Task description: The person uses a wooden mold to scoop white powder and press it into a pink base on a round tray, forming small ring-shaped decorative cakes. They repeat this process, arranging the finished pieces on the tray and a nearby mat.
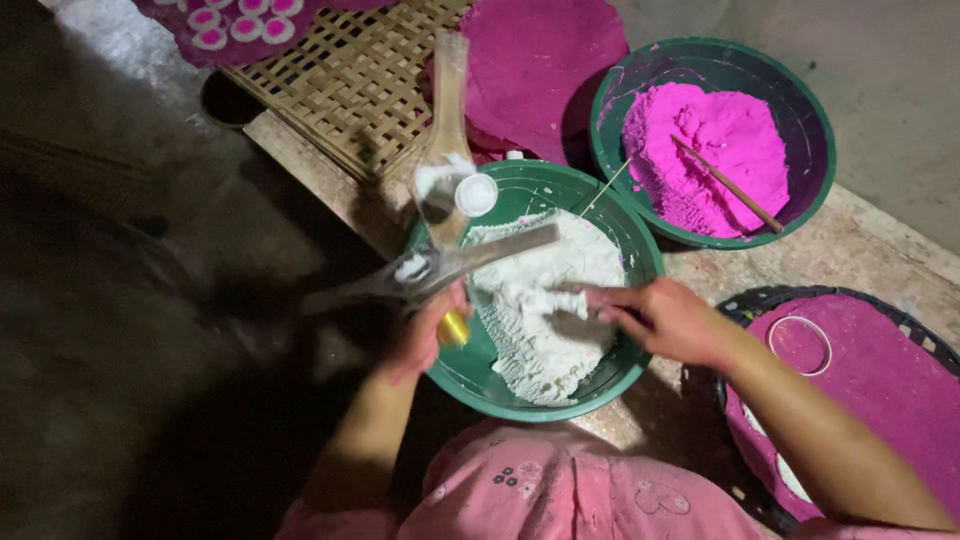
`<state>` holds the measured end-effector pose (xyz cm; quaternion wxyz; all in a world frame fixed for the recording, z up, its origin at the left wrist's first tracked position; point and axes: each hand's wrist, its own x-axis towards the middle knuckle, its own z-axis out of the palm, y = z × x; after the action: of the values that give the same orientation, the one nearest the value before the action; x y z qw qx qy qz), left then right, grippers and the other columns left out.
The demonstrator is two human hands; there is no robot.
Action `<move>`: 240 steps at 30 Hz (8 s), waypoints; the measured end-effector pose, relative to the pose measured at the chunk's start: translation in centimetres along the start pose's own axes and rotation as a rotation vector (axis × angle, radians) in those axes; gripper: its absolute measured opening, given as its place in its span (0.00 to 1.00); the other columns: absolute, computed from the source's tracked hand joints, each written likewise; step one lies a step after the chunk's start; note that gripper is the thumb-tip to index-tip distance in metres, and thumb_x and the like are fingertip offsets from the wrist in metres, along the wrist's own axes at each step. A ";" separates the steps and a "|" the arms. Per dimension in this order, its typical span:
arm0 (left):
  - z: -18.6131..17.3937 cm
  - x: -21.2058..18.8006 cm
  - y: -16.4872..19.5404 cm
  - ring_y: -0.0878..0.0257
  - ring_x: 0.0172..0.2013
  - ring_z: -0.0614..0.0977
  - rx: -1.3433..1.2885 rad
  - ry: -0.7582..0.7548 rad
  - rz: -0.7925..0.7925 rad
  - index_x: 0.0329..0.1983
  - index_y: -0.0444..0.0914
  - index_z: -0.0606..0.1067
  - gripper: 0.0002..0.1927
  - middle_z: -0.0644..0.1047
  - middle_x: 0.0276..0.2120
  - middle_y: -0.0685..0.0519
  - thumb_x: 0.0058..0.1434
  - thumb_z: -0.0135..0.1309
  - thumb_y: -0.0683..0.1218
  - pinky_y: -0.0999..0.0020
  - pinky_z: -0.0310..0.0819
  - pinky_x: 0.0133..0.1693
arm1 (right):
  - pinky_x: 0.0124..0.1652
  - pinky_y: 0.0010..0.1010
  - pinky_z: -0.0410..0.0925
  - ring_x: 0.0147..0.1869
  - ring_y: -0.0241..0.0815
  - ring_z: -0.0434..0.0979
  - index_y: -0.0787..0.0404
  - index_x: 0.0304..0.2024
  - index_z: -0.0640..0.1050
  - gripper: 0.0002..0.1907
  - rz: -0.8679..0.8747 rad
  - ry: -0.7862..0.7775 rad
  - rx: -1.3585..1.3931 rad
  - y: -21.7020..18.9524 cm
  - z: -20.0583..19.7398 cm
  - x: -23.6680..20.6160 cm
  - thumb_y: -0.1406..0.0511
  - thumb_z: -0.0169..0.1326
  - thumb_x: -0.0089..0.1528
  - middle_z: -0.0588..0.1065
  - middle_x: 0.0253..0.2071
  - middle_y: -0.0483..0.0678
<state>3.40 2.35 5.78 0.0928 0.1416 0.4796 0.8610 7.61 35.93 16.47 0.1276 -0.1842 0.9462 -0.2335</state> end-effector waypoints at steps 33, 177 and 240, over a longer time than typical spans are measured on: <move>3.4 1.7 1.0 0.38 0.54 0.73 1.419 0.326 0.334 0.76 0.35 0.50 0.53 0.70 0.63 0.34 0.54 0.68 0.47 0.51 0.69 0.55 | 0.40 0.34 0.74 0.33 0.47 0.85 0.54 0.66 0.71 0.24 -0.023 0.261 0.419 -7.2 7.1 0.7 0.64 0.50 0.66 0.82 0.40 0.57; 34.5 7.3 -32.2 0.64 0.32 0.69 -1.272 -0.532 -0.466 0.35 0.45 0.63 0.09 0.65 0.28 0.60 0.66 0.40 0.53 0.58 0.74 0.48 | 0.43 0.43 0.70 0.35 0.47 0.77 0.68 0.48 0.79 0.38 0.913 0.046 0.527 13.8 4.2 -31.4 0.42 0.38 0.65 0.79 0.29 0.56; 31.3 -6.1 -32.6 0.60 0.55 0.77 -0.025 -0.079 -0.994 0.64 0.43 0.69 0.23 0.77 0.58 0.53 0.67 0.52 0.50 0.59 0.70 0.53 | 0.39 0.38 0.61 0.41 0.45 0.65 0.58 0.58 0.65 0.47 0.472 1.096 1.410 11.4 10.2 -46.6 0.27 0.43 0.58 0.65 0.41 0.48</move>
<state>20.40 42.66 -7.32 0.5116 -0.0727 0.4749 0.7123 49.62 60.30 9.39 -0.2113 0.2702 0.5262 -0.7781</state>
